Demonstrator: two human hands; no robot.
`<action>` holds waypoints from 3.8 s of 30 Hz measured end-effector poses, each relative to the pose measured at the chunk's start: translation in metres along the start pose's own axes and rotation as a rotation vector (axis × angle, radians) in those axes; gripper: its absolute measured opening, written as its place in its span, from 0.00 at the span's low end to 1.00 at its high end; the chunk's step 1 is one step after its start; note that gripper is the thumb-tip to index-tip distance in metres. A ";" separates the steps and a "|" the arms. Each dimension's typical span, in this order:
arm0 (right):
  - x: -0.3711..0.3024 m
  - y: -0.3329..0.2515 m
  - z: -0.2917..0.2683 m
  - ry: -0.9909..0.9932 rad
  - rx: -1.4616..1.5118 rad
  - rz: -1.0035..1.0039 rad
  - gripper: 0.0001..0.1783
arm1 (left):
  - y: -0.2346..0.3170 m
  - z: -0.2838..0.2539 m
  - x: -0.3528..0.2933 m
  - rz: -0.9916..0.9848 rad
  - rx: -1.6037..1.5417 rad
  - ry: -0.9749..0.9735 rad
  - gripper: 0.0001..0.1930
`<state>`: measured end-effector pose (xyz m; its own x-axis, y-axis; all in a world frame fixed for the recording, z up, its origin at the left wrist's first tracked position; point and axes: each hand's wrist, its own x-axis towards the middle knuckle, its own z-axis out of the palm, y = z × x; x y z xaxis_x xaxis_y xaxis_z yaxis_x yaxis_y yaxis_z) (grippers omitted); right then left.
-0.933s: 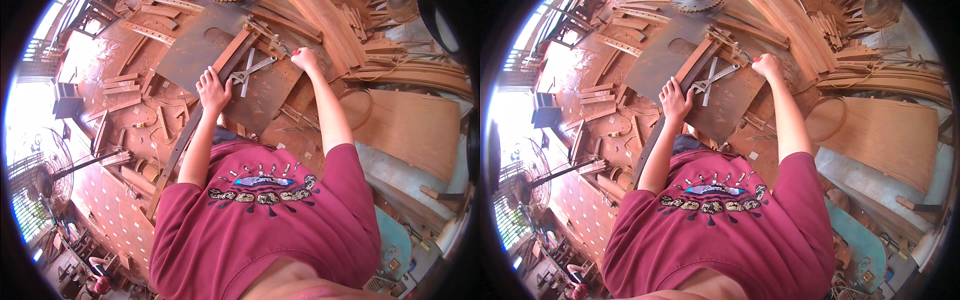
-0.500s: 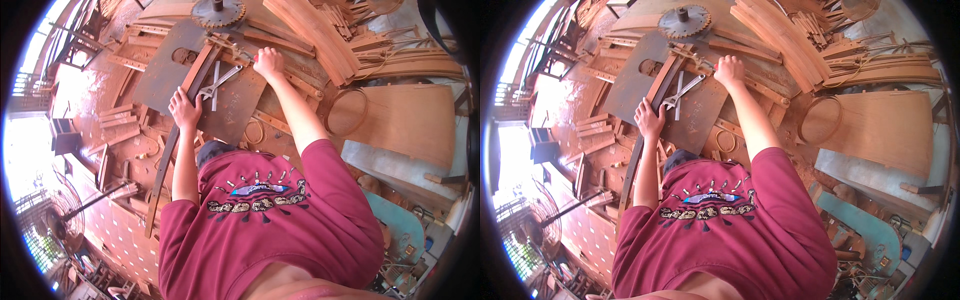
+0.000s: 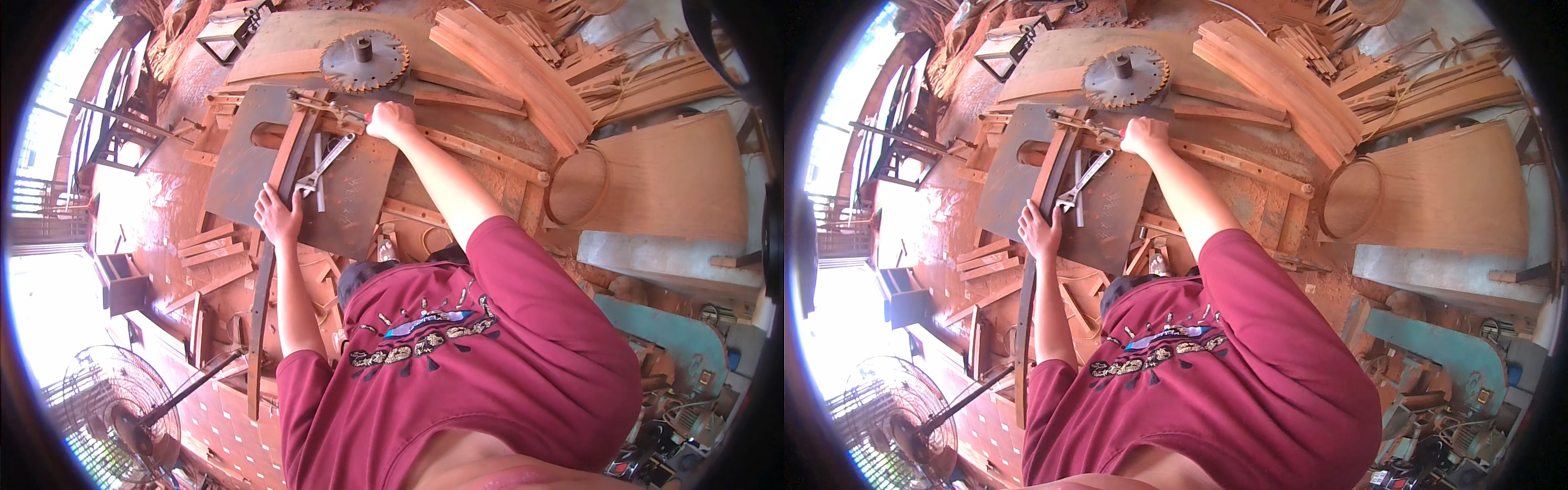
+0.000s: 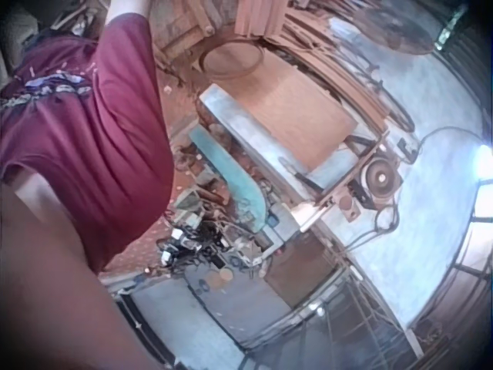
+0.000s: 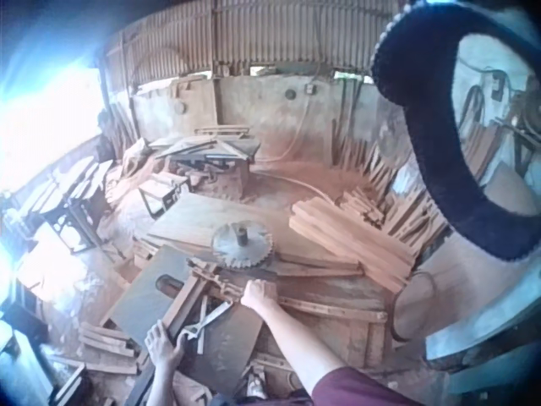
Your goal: The person uses a circular saw to cut thin wooden strips on a workbench. They repeatedly position each strip, guide it through the saw, and remove the cut piece, continuing the process with multiple strips.
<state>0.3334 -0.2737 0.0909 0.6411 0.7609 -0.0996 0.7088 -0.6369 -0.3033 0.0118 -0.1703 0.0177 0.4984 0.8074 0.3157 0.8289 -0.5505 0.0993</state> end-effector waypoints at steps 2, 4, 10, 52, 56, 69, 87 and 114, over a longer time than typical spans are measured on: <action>0.024 -0.002 0.012 -0.245 0.159 0.057 0.17 | -0.009 0.007 -0.006 -0.034 0.024 -0.024 0.45; 0.036 0.017 0.017 -0.397 0.450 0.117 0.16 | -0.008 0.015 0.003 -0.005 0.010 0.006 0.45; 0.033 0.022 0.020 -0.371 0.430 0.036 0.22 | -0.017 0.031 0.004 -0.029 -0.056 0.014 0.45; 0.074 0.025 0.001 -0.878 0.506 0.383 0.05 | -0.020 -0.018 0.007 -0.028 -0.123 -0.085 0.40; 0.062 0.023 -0.006 -0.865 0.532 0.349 0.09 | -0.013 -0.019 0.006 -0.048 -0.136 -0.110 0.40; 0.106 0.057 0.054 -1.111 0.835 0.190 0.24 | -0.021 0.054 0.016 -0.019 -0.029 0.030 0.37; 0.190 -0.052 0.133 -0.923 0.904 0.095 0.15 | -0.133 0.098 0.099 -0.029 -0.046 0.057 0.36; 0.136 0.045 0.093 -1.039 0.890 0.159 0.12 | -0.047 0.102 0.028 0.017 0.167 0.175 0.35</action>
<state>0.4254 -0.1872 -0.0242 -0.0948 0.6808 -0.7263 -0.0286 -0.7311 -0.6816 0.0125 -0.1005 -0.0742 0.4730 0.7416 0.4758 0.8586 -0.5092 -0.0600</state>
